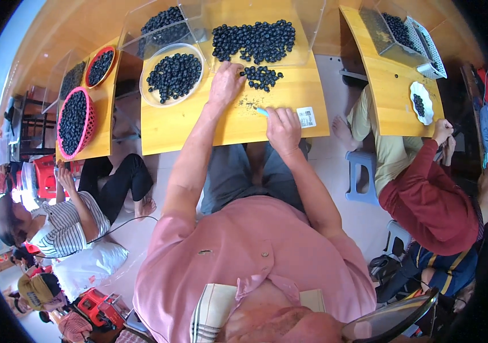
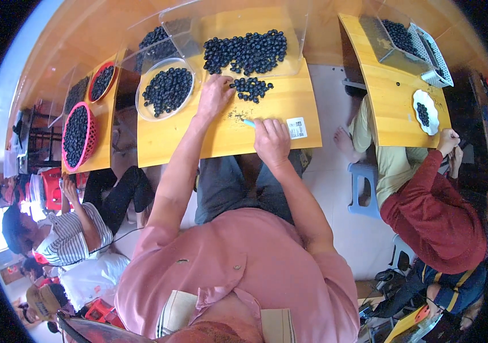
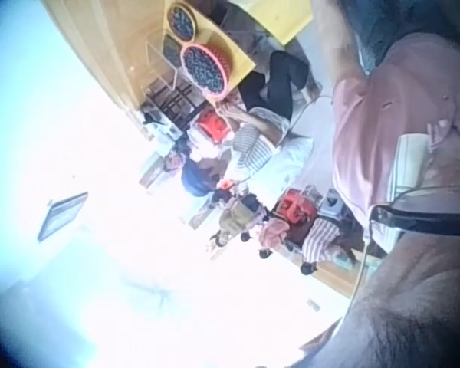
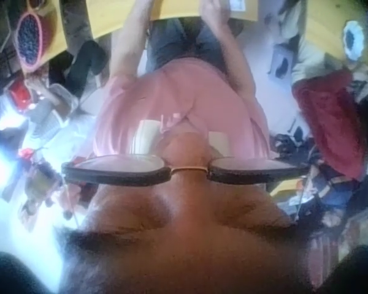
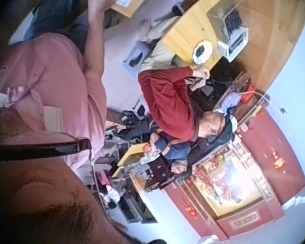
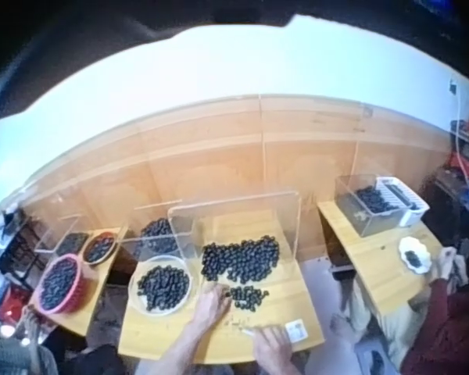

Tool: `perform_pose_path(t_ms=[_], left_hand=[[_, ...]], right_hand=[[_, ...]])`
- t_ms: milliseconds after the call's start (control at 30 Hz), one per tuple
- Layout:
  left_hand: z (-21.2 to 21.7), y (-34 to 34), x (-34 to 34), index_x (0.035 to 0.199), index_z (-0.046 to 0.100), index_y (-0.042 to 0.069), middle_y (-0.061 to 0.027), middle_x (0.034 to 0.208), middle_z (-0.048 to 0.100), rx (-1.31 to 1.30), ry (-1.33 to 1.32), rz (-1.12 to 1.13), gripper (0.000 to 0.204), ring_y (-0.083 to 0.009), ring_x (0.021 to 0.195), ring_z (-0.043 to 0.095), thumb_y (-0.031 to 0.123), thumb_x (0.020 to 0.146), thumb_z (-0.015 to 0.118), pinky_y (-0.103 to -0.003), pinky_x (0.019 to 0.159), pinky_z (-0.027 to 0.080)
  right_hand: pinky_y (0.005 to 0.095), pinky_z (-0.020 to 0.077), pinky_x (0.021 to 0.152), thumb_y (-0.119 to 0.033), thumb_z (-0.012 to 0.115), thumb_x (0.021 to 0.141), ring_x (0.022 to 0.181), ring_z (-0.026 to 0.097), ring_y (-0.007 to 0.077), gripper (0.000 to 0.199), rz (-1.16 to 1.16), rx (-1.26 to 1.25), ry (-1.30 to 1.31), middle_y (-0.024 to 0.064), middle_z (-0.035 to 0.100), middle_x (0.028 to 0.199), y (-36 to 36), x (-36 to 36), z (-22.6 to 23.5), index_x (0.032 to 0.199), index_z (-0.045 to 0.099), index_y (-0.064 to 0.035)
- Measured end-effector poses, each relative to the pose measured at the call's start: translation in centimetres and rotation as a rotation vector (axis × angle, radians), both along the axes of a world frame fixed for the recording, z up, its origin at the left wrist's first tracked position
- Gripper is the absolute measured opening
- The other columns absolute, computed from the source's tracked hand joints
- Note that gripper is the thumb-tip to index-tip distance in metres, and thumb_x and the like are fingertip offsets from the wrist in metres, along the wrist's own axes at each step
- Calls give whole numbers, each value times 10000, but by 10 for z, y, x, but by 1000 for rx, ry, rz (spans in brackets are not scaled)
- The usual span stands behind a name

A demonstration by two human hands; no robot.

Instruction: The person sorts small black spherical parts on a table, using a scraper to remove debris.

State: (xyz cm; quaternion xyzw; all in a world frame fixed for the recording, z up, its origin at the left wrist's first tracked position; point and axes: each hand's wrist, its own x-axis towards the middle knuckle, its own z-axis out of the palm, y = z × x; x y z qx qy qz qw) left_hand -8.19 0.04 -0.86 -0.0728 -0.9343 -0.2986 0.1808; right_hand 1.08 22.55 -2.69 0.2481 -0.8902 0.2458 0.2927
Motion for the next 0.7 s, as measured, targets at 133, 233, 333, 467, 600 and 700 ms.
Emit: perform_pose_path(t_ms=[133, 233, 333, 467, 600, 700], left_hand=[[-1, 5, 1, 1057, 772, 24, -180, 998, 724, 71, -106, 62, 203, -362, 1004, 720, 115, 878, 800, -451, 903, 579], [6, 8, 14, 1039, 779, 15, -184, 964, 762, 249, -157, 164, 185, -332, 905, 754, 111, 882, 800, -414, 847, 598], [2, 2, 29, 1072, 781, 3, -159, 940, 787, 292, -153, 232, 206, -253, 829, 762, 114, 899, 798, -363, 798, 601], [-14, 3, 57, 1118, 775, -11, -82, 968, 774, 619, -116, 223, 220, -160, 839, 732, 119, 941, 793, -314, 791, 582], [-19, 15, 74, 1247, 709, -32, -69, 1005, 752, 1076, -72, 212, 290, -141, 851, 728, 64, 979, 765, -274, 797, 585], [-17, 13, 82, 1266, 682, -26, -92, 1015, 756, 1219, -57, 206, 279, -172, 945, 744, 35, 1000, 741, -283, 850, 603]], right_hand=[[398, 469, 707, -83, 689, 885, 800, 595, 251, 160, 1, -15, 6, 52, 568, 825, 1, 1, -1, 1031, 753, -67], [426, 478, 740, -74, 755, 834, 849, 617, 279, 253, 1, -34, -38, 62, 615, 884, 3, 2, -4, 1087, 739, -79], [400, 466, 699, -78, 692, 883, 791, 593, 253, 156, 10, -29, 15, 57, 575, 826, 2, 0, 0, 1026, 751, -53], [401, 461, 697, -84, 696, 892, 791, 592, 254, 147, 11, -28, 17, 55, 576, 827, 2, 0, 2, 1025, 751, -56], [402, 455, 694, -89, 705, 894, 792, 590, 253, 146, 8, -30, 11, 51, 575, 827, 1, 0, 1, 1030, 751, -63], [421, 470, 736, -77, 759, 858, 828, 613, 275, 231, 6, -33, -38, 61, 614, 874, 2, 2, -2, 1088, 738, -77]])
